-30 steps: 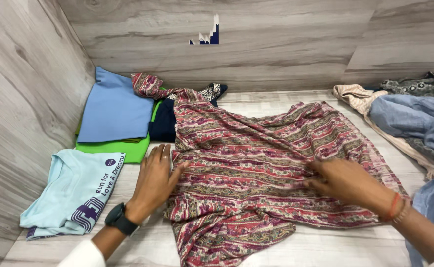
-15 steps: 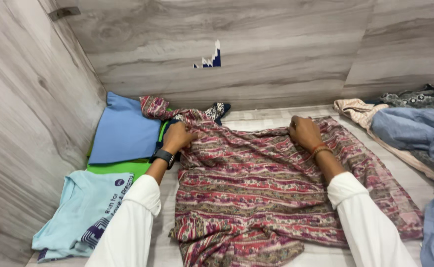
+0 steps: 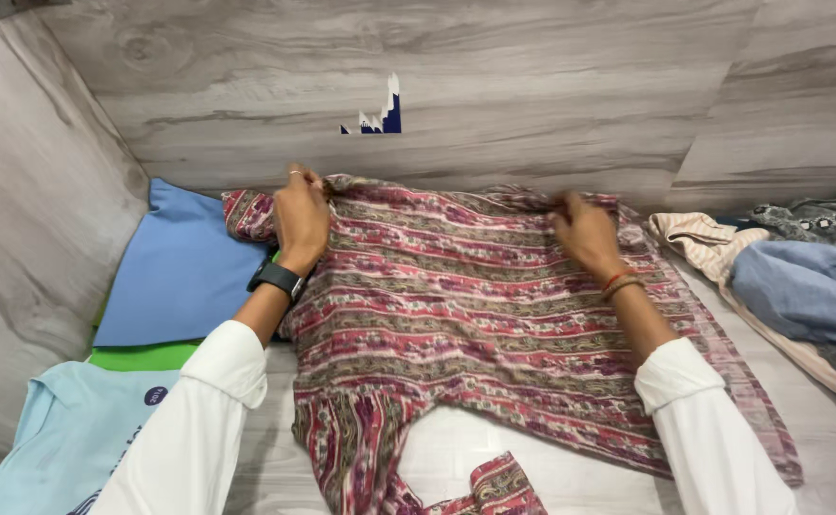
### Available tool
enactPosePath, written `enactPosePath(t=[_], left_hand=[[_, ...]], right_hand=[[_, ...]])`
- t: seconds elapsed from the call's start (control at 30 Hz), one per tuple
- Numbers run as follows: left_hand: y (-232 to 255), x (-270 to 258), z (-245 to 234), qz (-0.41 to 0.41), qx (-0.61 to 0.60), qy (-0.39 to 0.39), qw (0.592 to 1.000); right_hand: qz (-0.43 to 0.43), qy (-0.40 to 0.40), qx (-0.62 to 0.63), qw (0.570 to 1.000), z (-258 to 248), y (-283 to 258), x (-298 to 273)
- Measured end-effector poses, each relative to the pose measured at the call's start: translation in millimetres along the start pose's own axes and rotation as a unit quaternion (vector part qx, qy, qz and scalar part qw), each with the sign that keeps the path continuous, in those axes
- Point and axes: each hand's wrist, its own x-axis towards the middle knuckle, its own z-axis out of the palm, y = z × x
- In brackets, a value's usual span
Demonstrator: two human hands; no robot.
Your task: The person folds a patterned dress and a dark blue dress on a tiled surface. They smooth and align each garment, fold sleeves and sides, then stack the finished items with other folded clothes.
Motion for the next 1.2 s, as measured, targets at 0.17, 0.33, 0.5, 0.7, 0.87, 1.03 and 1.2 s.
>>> enactPosePath(t=[0.17, 0.33, 0.5, 0.7, 0.87, 1.03, 1.2], left_hand=[[51, -44, 21, 0.004, 0.144, -0.184, 0.972], [99, -128, -16, 0.166, 0.167, -0.239, 0.942], [136, -225, -99, 0.162, 0.155, -0.360, 0.906], [120, -260, -154, -0.004, 0.167, -0.397, 0.902], [78, -244, -147, -0.055, 0.059, -0.278, 0.957], [11, -202, -76, -0.176, -0.069, -0.300, 0.935], [-58, -160, -35, -0.366, -0.382, -0.295, 0.796]], right_hand=[[-0.128, -0.003, -0.037, 0.991, 20, -8, -21], [-0.039, -0.089, 0.003, 0.995, 2, -5, -22], [-0.156, -0.058, -0.036, 0.985, -21, -39, -17], [-0.176, -0.237, 0.114, 0.949, -70, -179, -89], [-0.305, -0.479, 0.037, 0.822, -97, -284, -230], [-0.269, -0.366, 0.286, 0.844, -86, -312, -267], [-0.020, -0.365, 0.630, 0.685, -74, -338, -267]])
